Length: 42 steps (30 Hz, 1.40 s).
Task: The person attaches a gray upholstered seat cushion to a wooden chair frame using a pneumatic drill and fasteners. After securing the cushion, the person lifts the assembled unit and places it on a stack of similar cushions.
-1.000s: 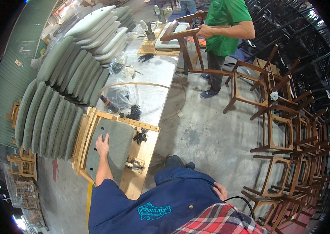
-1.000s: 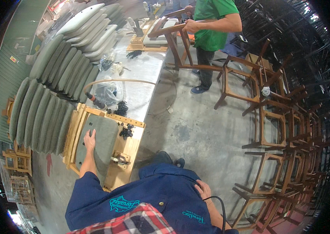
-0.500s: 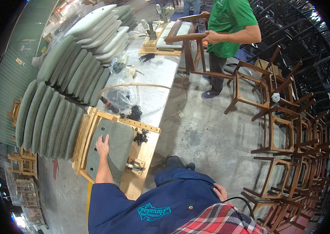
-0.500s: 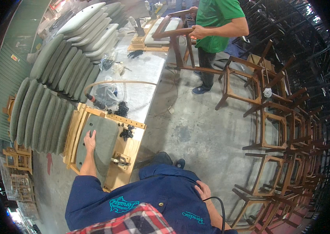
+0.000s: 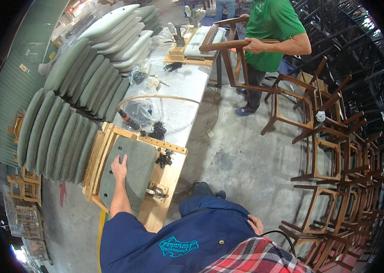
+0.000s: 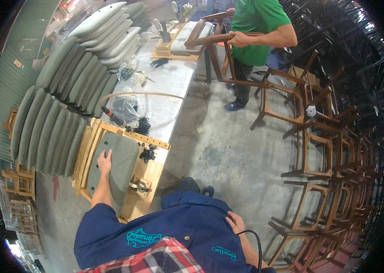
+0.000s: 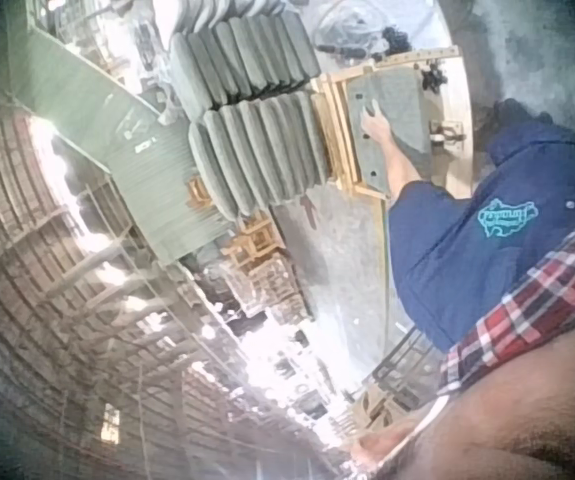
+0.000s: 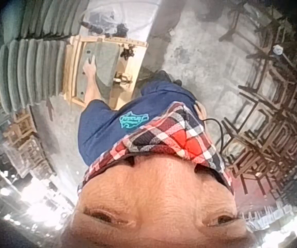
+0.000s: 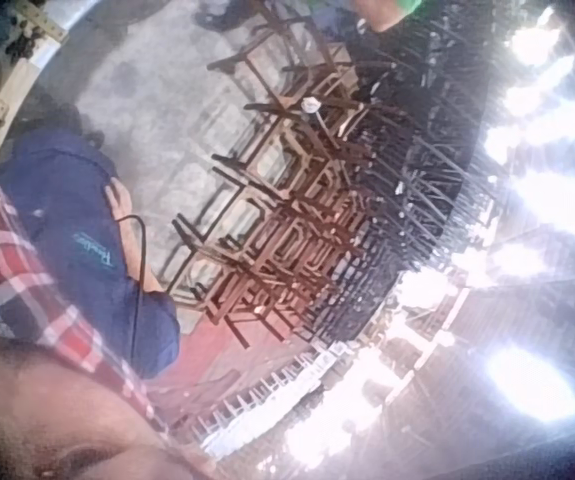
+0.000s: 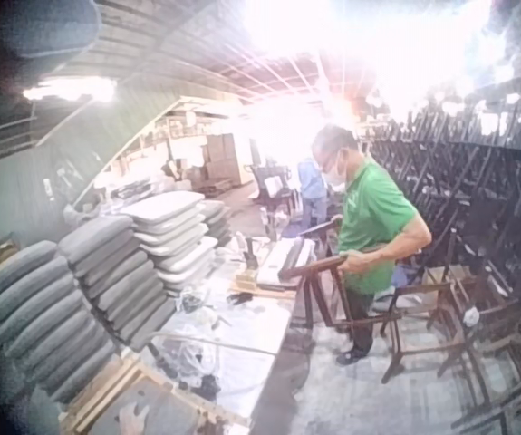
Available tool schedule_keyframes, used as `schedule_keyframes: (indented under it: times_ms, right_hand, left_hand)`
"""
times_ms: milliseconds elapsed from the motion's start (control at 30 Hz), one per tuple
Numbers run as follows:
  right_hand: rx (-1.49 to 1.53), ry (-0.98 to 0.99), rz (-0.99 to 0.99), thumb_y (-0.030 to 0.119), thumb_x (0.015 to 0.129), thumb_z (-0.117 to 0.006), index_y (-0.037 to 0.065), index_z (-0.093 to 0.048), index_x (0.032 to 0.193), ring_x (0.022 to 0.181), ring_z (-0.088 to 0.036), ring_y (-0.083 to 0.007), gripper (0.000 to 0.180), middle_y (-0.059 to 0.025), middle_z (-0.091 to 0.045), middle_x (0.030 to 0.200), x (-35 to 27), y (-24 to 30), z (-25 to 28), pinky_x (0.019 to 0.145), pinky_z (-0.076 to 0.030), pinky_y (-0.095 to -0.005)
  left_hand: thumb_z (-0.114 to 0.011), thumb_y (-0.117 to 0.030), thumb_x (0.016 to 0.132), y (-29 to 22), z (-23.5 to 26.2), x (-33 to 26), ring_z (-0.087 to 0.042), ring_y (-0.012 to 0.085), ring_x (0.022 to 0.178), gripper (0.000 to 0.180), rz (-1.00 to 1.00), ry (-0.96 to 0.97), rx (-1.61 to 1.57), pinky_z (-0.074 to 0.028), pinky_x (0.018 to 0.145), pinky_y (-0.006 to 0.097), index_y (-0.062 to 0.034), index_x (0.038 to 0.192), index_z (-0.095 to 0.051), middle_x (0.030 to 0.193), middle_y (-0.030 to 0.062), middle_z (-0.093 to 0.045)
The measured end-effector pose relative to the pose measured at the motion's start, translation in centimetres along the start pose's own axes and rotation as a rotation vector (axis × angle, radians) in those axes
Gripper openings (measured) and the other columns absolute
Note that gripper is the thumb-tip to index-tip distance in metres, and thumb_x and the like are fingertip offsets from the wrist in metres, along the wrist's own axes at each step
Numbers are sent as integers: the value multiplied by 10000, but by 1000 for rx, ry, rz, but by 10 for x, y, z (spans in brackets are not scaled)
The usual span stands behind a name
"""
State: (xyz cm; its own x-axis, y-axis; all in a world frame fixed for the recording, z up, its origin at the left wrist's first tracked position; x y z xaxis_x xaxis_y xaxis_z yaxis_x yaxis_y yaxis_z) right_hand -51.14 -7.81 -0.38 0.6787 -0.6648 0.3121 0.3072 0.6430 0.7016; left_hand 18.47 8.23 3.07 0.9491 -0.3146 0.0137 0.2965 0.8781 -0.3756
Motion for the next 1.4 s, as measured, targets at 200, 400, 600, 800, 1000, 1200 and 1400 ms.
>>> schedule_keyframes:
  times_ms: [200,400,600,800,1000,1200,1400]
  right_hand:
    - [58,42,-104,31,863,-648,133,-529,1293,1119,-608,-291,458,-111,-610,1240,-11,-14,-8,935,-508,-390]
    - [48,65,-92,30,847,-646,140,-531,1289,1113,-613,-302,470,-124,-607,1245,-13,-18,-11,933,-510,-395]
    - [-2,-5,54,44,849,-655,146,-536,1278,1107,-614,-322,457,-132,-607,1241,-1,1,0,932,-509,-404]
    - [-7,-30,39,51,859,-663,150,-548,1268,1096,-619,-317,436,-130,-609,1235,-6,-3,-4,920,-517,-404]
    - [-55,-32,88,40,852,-676,143,-560,1254,1077,-627,-312,432,-126,-621,1209,-1,3,-1,903,-525,-400]
    - [-36,-52,71,33,845,-680,145,-565,1251,1065,-633,-309,437,-122,-624,1203,1,6,-1,879,-530,-397]
    - [-70,-31,88,34,846,-684,155,-570,1245,1076,-628,-308,432,-121,-625,1203,1,7,-2,894,-525,-398]
  left_hand:
    - [-546,-590,903,1,-1,0,-388,339,1366,737,18,-4,5,-275,1153,417,-14,1363,-537,1453,182,-475]
    - [-544,-589,904,2,1,-1,-372,333,1379,738,29,-2,13,-266,1160,422,-19,1373,-528,1470,177,-456]
    - [-534,-584,912,-6,6,-8,-354,335,1391,737,49,18,1,-254,1167,427,-24,1391,-509,1484,178,-437]
    - [-535,-578,914,-8,8,-8,-354,337,1391,742,41,28,-6,-252,1170,429,-10,1391,-504,1481,187,-437]
    - [-545,-567,912,-7,8,-7,-359,339,1386,734,36,21,4,-254,1168,429,-6,1384,-511,1475,190,-443]
    - [-549,-566,909,-6,6,-5,-366,342,1380,735,30,10,-5,-261,1164,425,-2,1379,-514,1470,190,-450]
    - [-540,-576,910,-3,6,-6,-350,335,1392,743,43,17,1,-256,1168,426,-12,1392,-503,1482,180,-437]
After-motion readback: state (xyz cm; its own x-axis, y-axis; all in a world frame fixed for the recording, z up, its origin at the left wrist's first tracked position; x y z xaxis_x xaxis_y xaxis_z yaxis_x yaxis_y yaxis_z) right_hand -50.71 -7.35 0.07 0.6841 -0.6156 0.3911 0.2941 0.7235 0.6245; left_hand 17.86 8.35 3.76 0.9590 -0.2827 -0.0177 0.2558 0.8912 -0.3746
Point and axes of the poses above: each hand's wrist, its own x-axis towards the middle knuckle, its own z-axis out of the back of the hand, y = z × x, the point moved 6 cm from there along x, towards the middle knuckle
